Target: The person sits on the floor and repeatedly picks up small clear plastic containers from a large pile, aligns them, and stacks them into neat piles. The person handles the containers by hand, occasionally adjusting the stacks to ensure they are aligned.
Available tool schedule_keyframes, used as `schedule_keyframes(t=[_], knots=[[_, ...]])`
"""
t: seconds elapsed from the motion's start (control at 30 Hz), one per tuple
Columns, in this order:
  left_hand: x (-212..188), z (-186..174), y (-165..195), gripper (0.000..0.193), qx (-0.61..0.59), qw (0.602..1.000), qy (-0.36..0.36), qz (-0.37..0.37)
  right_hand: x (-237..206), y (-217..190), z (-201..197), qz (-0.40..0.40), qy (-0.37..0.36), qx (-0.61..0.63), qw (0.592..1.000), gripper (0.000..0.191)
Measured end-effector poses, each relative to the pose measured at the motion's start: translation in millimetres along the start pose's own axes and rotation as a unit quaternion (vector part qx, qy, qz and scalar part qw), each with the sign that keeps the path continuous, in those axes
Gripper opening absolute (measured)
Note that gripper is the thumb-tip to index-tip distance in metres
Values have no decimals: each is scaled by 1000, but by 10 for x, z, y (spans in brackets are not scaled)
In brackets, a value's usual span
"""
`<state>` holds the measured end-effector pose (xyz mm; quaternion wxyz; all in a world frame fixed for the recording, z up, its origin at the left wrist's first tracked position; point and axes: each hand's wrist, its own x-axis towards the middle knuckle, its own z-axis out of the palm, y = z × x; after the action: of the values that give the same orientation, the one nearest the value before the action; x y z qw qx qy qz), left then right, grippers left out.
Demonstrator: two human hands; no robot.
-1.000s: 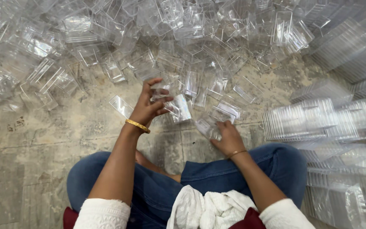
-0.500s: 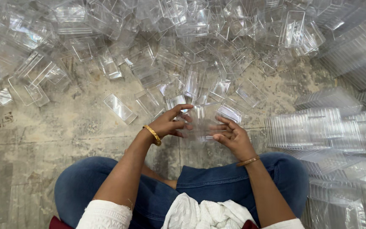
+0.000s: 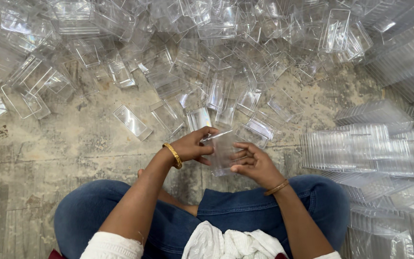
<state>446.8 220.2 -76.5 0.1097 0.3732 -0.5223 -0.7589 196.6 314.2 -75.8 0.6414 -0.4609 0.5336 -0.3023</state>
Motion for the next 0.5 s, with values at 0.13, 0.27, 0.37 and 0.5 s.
schedule_keyframes(t=[0.13,0.27,0.37,0.5], knots=[[28,-42,38,84,177,982,59,-29,49,-93,93,-47,-19,-53,997,64],[54,-145,105,82,217,955,195,57,239,-284,-125,-84,124,-77,986,32],[50,-181,170,76,185,943,268,69,418,-406,-409,-144,268,-342,889,35],[60,-211,202,71,152,918,304,204,540,-434,-630,-181,277,-535,778,41]])
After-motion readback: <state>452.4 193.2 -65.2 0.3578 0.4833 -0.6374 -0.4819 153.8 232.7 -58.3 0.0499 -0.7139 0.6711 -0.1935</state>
